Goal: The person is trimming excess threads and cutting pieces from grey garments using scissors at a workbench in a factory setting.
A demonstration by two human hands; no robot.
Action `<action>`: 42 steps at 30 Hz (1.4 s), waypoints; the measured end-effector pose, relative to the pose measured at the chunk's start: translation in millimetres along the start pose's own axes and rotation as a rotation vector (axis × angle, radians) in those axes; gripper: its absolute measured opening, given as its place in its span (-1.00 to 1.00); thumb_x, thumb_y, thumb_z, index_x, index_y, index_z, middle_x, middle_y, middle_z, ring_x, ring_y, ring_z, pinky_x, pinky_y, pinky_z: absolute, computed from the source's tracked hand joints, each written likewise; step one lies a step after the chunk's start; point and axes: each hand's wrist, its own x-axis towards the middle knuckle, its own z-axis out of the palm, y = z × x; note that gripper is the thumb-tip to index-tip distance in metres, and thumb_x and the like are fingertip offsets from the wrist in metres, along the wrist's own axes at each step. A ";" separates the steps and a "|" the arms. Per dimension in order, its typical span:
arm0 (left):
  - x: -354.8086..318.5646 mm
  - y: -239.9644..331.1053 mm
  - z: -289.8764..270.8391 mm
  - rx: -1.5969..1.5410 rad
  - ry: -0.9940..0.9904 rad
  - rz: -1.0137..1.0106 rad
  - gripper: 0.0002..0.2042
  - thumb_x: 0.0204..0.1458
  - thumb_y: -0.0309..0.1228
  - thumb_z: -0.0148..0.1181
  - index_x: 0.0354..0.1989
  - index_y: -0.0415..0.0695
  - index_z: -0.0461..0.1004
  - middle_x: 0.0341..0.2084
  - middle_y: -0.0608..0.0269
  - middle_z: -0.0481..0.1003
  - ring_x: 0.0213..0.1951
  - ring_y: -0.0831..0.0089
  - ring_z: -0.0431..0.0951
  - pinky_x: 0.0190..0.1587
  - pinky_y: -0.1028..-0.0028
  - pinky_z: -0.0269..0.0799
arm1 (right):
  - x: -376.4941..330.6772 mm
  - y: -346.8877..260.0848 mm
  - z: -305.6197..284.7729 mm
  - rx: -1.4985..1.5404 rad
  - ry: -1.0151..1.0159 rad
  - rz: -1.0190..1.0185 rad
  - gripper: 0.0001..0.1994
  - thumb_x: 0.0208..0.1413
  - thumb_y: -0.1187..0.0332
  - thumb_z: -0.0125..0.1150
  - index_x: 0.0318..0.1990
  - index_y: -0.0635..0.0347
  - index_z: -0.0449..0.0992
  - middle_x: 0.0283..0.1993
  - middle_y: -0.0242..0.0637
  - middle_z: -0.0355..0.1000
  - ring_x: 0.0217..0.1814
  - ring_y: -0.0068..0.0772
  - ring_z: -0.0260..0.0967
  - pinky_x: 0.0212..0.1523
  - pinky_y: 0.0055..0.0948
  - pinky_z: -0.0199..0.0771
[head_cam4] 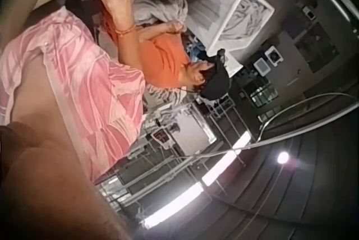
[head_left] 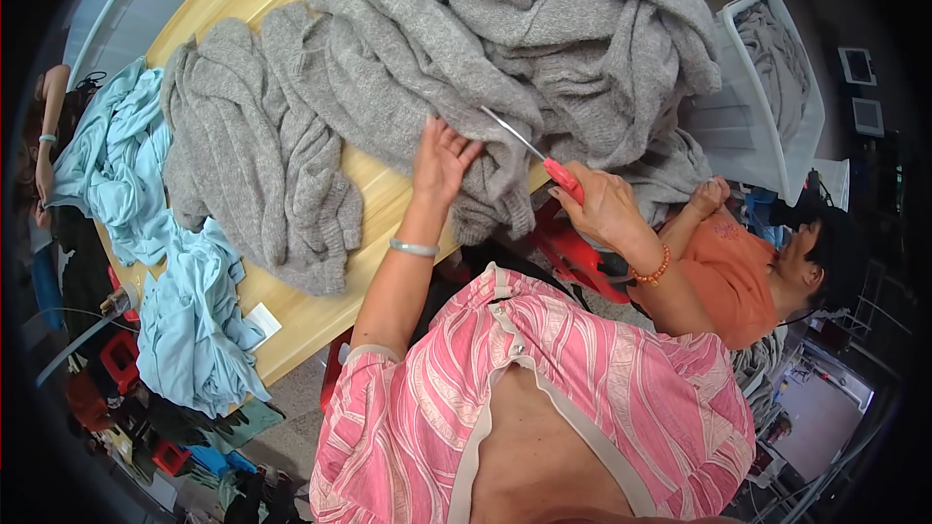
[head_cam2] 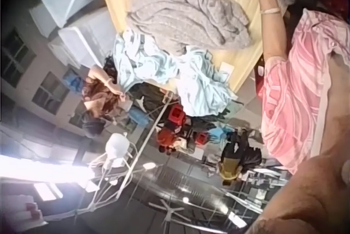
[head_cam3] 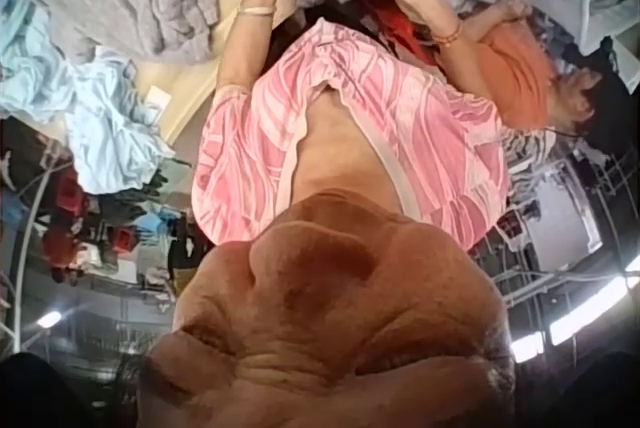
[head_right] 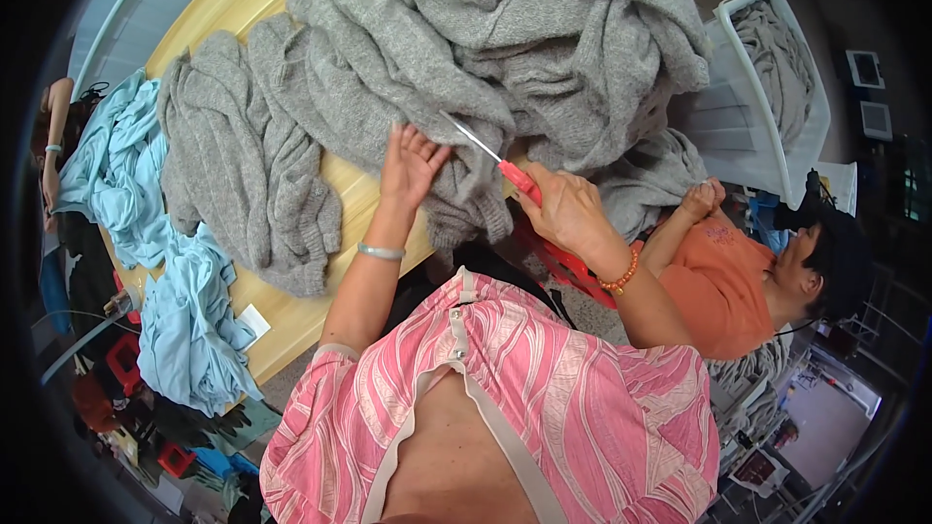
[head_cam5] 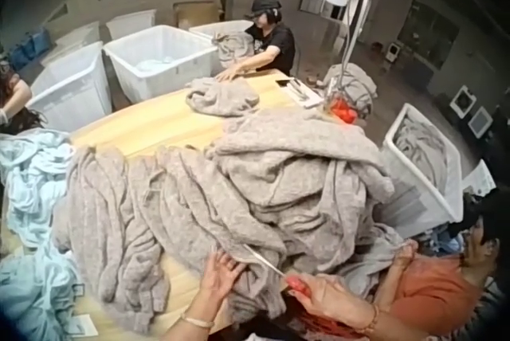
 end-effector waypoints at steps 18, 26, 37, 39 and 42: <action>4.9 0.7 -26.2 0.345 0.196 0.391 -0.94 0.05 -0.52 0.20 -0.41 -0.18 0.44 -0.52 0.46 0.42 -0.48 0.71 0.33 -0.38 0.69 0.24 | -4.4 -25.4 -5.5 -0.048 -0.239 -0.027 -0.76 0.01 0.21 0.17 -0.35 0.23 0.48 -0.46 0.06 0.47 -0.31 0.12 0.46 -0.26 -0.03 0.43; -2.0 11.9 -41.0 0.790 0.666 0.685 -0.56 -0.04 -0.38 0.33 -0.04 -0.28 0.30 -0.13 0.14 0.38 -0.15 0.42 0.40 -0.09 0.44 0.36 | -7.7 4.3 5.6 -0.040 0.004 0.063 -0.70 0.04 0.16 0.17 -0.17 0.16 0.41 -0.48 0.04 0.44 -0.36 0.14 0.43 -0.31 0.01 0.40; 11.3 59.7 26.7 0.285 0.430 -0.049 -0.54 0.11 -0.29 0.07 0.14 -0.26 0.27 0.04 0.03 0.40 0.04 0.10 0.42 0.10 0.13 0.37 | -36.1 34.8 10.7 0.212 0.160 0.181 -0.70 0.02 0.20 0.19 -0.17 0.20 0.44 -0.45 0.06 0.47 -0.36 0.14 0.46 -0.30 -0.01 0.45; 3.0 102.0 48.3 0.339 0.263 0.014 -0.52 0.15 -0.22 0.01 0.17 -0.25 0.23 0.07 0.01 0.38 0.06 0.10 0.41 0.11 0.11 0.37 | -46.9 47.8 13.2 0.186 0.181 0.224 -0.68 0.02 0.19 0.19 -0.16 0.20 0.44 -0.44 0.06 0.48 -0.34 0.14 0.46 -0.29 -0.01 0.44; -11.4 145.6 148.6 0.376 -0.107 0.158 -0.51 0.18 -0.22 -0.04 0.21 -0.24 0.19 0.11 -0.04 0.34 0.10 0.07 0.37 0.14 0.10 0.34 | -61.4 63.0 13.6 0.169 0.198 0.285 -0.68 0.02 0.17 0.20 -0.18 0.22 0.44 -0.45 0.05 0.48 -0.32 0.14 0.46 -0.28 -0.01 0.43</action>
